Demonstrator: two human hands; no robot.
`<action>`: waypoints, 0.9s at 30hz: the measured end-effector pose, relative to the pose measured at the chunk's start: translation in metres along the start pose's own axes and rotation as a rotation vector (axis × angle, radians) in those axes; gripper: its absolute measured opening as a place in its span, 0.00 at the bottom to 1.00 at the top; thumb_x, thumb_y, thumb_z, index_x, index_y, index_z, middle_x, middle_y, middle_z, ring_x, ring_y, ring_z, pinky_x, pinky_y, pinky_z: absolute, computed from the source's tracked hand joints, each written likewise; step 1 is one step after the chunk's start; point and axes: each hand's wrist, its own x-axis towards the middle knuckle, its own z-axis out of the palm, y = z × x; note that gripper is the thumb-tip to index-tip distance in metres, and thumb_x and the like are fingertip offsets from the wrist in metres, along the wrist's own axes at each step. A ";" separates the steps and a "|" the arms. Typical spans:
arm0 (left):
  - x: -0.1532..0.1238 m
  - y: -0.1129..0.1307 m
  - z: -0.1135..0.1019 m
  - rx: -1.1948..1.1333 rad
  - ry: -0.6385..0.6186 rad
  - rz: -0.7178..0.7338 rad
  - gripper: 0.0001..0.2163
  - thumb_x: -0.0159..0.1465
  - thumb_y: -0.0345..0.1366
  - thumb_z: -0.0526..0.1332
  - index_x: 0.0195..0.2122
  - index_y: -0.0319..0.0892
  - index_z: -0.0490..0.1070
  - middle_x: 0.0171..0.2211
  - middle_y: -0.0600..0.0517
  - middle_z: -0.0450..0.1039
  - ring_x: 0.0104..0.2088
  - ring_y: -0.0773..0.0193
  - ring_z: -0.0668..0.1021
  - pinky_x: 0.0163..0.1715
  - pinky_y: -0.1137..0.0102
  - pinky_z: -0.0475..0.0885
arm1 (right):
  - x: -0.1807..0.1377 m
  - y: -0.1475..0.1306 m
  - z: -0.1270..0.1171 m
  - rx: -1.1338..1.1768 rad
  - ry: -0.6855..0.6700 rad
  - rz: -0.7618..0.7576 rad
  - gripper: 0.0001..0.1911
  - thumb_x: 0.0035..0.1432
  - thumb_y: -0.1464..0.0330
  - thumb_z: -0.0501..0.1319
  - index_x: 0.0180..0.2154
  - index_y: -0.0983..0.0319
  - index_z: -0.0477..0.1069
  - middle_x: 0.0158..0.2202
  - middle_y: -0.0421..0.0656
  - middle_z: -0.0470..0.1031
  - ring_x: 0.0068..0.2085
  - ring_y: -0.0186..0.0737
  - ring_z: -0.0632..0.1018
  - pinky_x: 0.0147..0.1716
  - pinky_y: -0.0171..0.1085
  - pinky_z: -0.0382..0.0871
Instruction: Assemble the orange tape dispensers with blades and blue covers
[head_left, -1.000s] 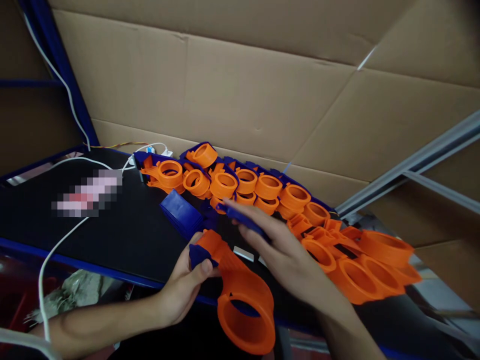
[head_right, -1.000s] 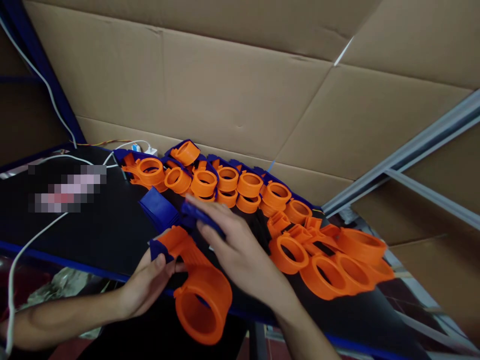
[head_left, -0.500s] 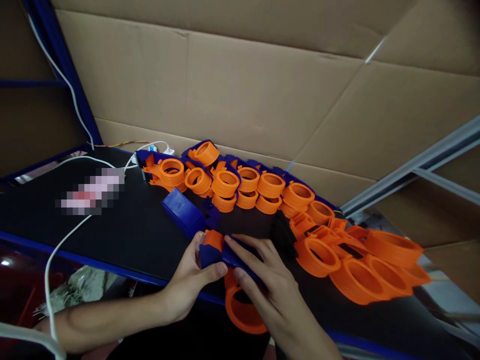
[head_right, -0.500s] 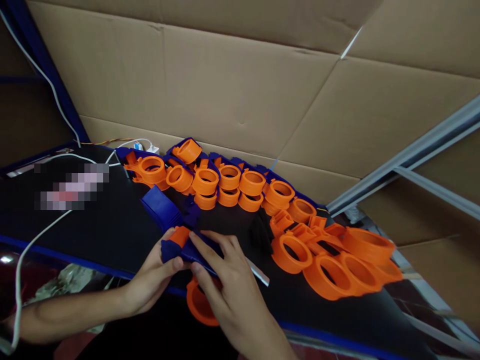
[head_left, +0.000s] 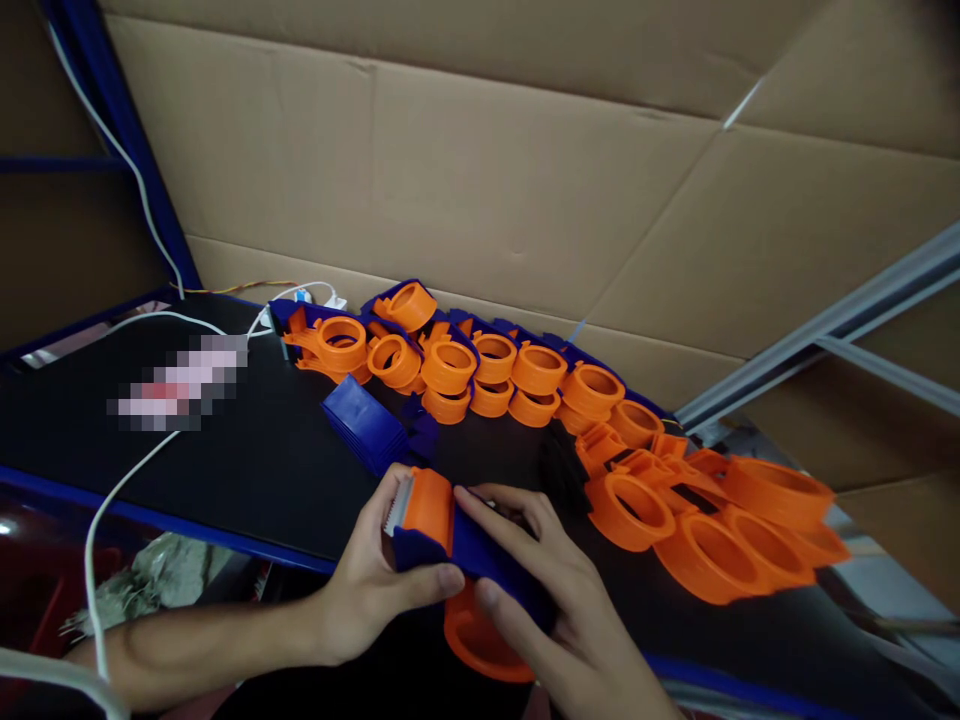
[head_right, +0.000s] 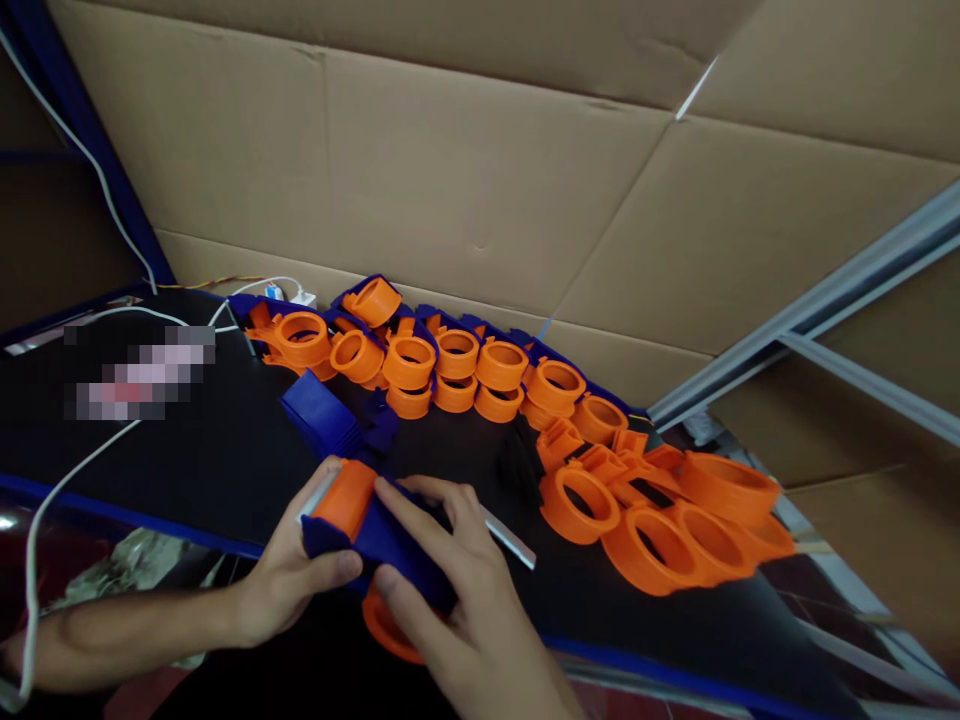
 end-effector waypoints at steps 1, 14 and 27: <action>0.000 0.003 0.001 0.019 -0.023 0.017 0.22 0.55 0.36 0.73 0.48 0.47 0.68 0.37 0.54 0.70 0.37 0.64 0.73 0.39 0.70 0.71 | 0.000 0.000 -0.002 0.078 -0.007 0.019 0.26 0.63 0.59 0.64 0.62 0.43 0.67 0.59 0.41 0.67 0.60 0.45 0.70 0.61 0.44 0.62; 0.006 0.009 0.002 0.342 -0.218 0.372 0.31 0.45 0.40 0.77 0.50 0.45 0.72 0.45 0.43 0.72 0.45 0.49 0.75 0.45 0.58 0.71 | 0.014 0.019 -0.001 0.782 -0.005 0.330 0.13 0.43 0.63 0.77 0.32 0.59 0.81 0.29 0.38 0.73 0.32 0.33 0.72 0.32 0.31 0.66; 0.007 0.010 0.004 0.193 -0.198 0.216 0.31 0.48 0.37 0.77 0.53 0.46 0.71 0.55 0.42 0.71 0.54 0.45 0.74 0.55 0.55 0.69 | 0.004 0.014 -0.010 0.152 0.096 0.044 0.10 0.64 0.60 0.63 0.43 0.54 0.81 0.43 0.45 0.77 0.46 0.43 0.78 0.47 0.42 0.73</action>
